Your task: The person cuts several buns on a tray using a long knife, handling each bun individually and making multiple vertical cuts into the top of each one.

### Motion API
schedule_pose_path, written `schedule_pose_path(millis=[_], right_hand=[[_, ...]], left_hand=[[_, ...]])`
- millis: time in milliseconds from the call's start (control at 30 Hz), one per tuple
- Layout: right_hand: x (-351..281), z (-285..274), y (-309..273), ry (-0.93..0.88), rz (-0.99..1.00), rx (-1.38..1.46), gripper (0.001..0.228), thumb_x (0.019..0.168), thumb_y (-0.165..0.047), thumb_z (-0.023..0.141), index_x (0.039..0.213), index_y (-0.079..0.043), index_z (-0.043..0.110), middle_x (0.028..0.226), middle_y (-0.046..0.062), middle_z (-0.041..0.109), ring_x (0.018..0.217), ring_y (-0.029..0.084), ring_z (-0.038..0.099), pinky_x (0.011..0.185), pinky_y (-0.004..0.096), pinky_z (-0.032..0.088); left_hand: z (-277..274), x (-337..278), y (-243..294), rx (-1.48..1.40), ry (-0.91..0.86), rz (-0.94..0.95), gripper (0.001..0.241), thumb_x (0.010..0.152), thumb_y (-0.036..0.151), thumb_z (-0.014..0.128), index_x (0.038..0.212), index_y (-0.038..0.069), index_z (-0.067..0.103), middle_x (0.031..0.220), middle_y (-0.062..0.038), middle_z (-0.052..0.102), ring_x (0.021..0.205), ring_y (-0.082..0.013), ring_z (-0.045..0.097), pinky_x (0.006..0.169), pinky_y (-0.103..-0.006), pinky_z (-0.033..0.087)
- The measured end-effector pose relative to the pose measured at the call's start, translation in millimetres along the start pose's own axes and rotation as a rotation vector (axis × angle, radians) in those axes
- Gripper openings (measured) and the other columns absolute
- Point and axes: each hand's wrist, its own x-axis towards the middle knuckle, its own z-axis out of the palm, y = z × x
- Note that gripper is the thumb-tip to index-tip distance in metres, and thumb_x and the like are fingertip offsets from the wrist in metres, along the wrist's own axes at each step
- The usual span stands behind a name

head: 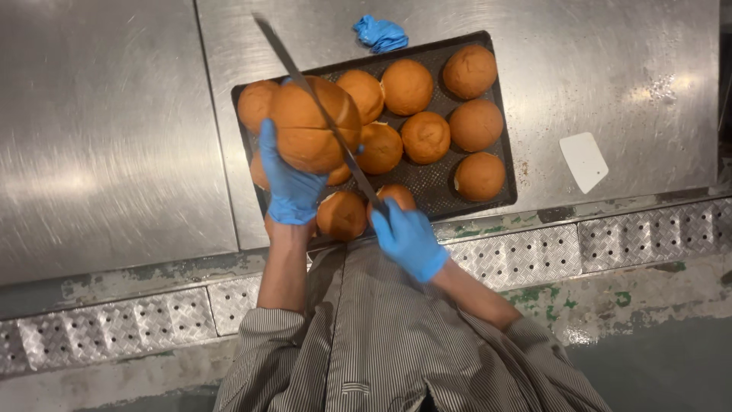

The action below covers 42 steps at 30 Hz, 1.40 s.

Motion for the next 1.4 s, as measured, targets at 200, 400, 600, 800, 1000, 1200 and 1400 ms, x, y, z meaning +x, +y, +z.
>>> schedule_pose_path(millis=[200, 400, 600, 800, 1000, 1200, 1400], right_hand=[[24.1, 8.9, 6.1, 0.033, -0.013, -0.108, 0.036, 0.097, -0.018, 0.065, 0.127, 0.001, 0.062, 0.103, 0.026, 0.066, 0.073, 0.038, 0.068, 0.066, 0.048, 0.057], [-43.8, 9.3, 9.1, -0.086, -0.004, -0.104, 0.029, 0.097, -0.014, 0.066, 0.121, 0.0, 0.062, 0.101, 0.02, 0.066, 0.062, 0.03, 0.067, 0.057, 0.044, 0.056], [0.8, 27.0, 32.2, -0.041, 0.022, -0.029, 0.028, 0.1, -0.018, 0.065, 0.119, 0.002, 0.06, 0.088, 0.023, 0.069, 0.065, 0.035, 0.068, 0.058, 0.045, 0.056], [-26.9, 24.2, 44.9, 0.034, 0.078, -0.053, 0.032, 0.1, -0.021, 0.063, 0.122, 0.002, 0.061, 0.084, 0.025, 0.071, 0.064, 0.038, 0.068, 0.056, 0.047, 0.053], [-127.9, -12.9, 93.6, -0.188, 0.48, 0.075, 0.034, 0.099, -0.031, 0.063, 0.118, -0.003, 0.06, 0.068, 0.018, 0.069, 0.057, 0.035, 0.067, 0.055, 0.045, 0.054], [-210.7, -53.9, 151.2, -0.208, 0.447, 0.02, 0.023, 0.096, -0.029, 0.062, 0.105, -0.007, 0.062, 0.069, 0.015, 0.069, 0.06, 0.035, 0.069, 0.057, 0.047, 0.054], [-221.3, -76.2, 199.5, 0.006, 0.601, 0.092, 0.017, 0.1, -0.02, 0.061, 0.108, -0.005, 0.063, 0.071, 0.014, 0.069, 0.063, 0.032, 0.069, 0.056, 0.041, 0.052]], left_hand=[[2.1, 7.7, -6.6, 0.009, -0.079, -0.094, 0.07, 0.097, 0.057, 0.06, 0.155, 0.02, 0.045, 0.157, -0.006, 0.051, 0.144, -0.0289, 0.053, 0.119, -0.0532, 0.047], [4.5, 7.7, 0.1, -0.019, 0.016, -0.055, 0.074, 0.095, 0.059, 0.058, 0.154, 0.015, 0.045, 0.154, -0.012, 0.051, 0.141, -0.0361, 0.053, 0.115, -0.0609, 0.048], [7.0, 12.1, -31.0, -0.084, -0.109, -0.205, 0.077, 0.097, 0.059, 0.06, 0.157, 0.015, 0.042, 0.158, -0.012, 0.049, 0.144, -0.0374, 0.05, 0.115, -0.0715, 0.044], [18.3, 22.0, -37.9, -0.067, -0.088, -0.258, 0.075, 0.094, 0.06, 0.059, 0.153, 0.017, 0.043, 0.155, -0.012, 0.049, 0.139, -0.0396, 0.052, 0.108, -0.0755, 0.045], [24.0, 50.7, -61.9, -0.094, -0.137, -0.15, 0.068, 0.098, 0.055, 0.059, 0.156, 0.022, 0.044, 0.157, -0.006, 0.048, 0.144, -0.033, 0.051, 0.115, -0.0717, 0.044], [-22.4, 78.8, -83.8, -0.131, -0.023, -0.137, 0.07, 0.091, 0.053, 0.065, 0.146, 0.015, 0.048, 0.15, -0.011, 0.055, 0.137, -0.034, 0.057, 0.114, -0.066, 0.05], [-86.3, 36.2, -163.3, 0.757, 0.046, -0.448, 0.063, 0.091, 0.028, 0.074, 0.145, 0.009, 0.048, 0.136, -0.01, 0.06, 0.124, -0.0235, 0.062, 0.104, -0.0431, 0.052]])
